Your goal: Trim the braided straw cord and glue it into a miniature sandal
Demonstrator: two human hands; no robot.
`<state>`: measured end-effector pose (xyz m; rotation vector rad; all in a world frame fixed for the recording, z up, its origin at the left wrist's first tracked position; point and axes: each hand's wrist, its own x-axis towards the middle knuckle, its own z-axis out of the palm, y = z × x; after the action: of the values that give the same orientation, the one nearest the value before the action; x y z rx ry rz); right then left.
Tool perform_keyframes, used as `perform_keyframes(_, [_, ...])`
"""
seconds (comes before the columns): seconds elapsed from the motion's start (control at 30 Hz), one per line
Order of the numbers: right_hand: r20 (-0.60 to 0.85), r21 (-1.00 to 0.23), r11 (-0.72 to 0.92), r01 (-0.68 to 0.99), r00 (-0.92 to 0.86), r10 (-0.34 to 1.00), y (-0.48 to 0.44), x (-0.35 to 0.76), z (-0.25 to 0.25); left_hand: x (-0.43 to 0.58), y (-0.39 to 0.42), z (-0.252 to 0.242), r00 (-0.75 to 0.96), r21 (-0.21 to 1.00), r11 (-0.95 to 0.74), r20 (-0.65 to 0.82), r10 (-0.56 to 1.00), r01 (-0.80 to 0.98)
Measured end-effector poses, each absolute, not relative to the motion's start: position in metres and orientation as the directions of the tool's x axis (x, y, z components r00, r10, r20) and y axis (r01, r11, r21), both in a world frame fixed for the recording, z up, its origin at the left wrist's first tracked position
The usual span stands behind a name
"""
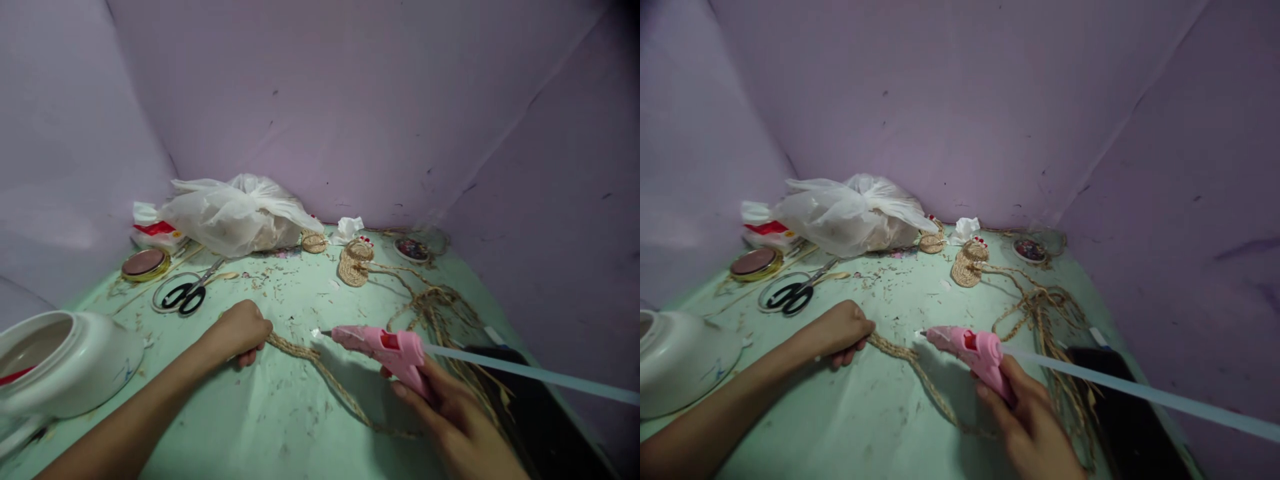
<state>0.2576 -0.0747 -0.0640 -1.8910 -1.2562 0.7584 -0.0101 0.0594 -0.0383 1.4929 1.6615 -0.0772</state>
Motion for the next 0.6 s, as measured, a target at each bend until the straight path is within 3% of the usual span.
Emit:
perform_keyframes(0.17, [-0.045,-0.858,-0.181,0.480,0.282,0.958,-0.073,0.249,-0.052,-0.008,0.055,-0.035,0.111,0.502,0.304,-0.640,0.760,0.810])
perform_keyframes(0.33, [-0.046,-0.848,-0.191,0.494,0.290,0.956,-0.072,0.246,-0.049,-0.008,0.055,-0.039,0.096,0.439,0.224,-0.595,0.798,0.870])
perform_keyframes(0.47, [-0.019,-0.854,-0.114,0.508,0.188,0.982,-0.070,0.243,-0.038,-0.010,0.055,-0.038,0.116,0.482,0.286,-0.647,0.754,0.828])
perform_keyframes(0.6, [0.003,-0.853,-0.124,0.508,0.242,0.970,-0.070,0.239,-0.033,-0.009,0.051,-0.033,0.121,0.490,0.317,-0.673,0.730,0.812])
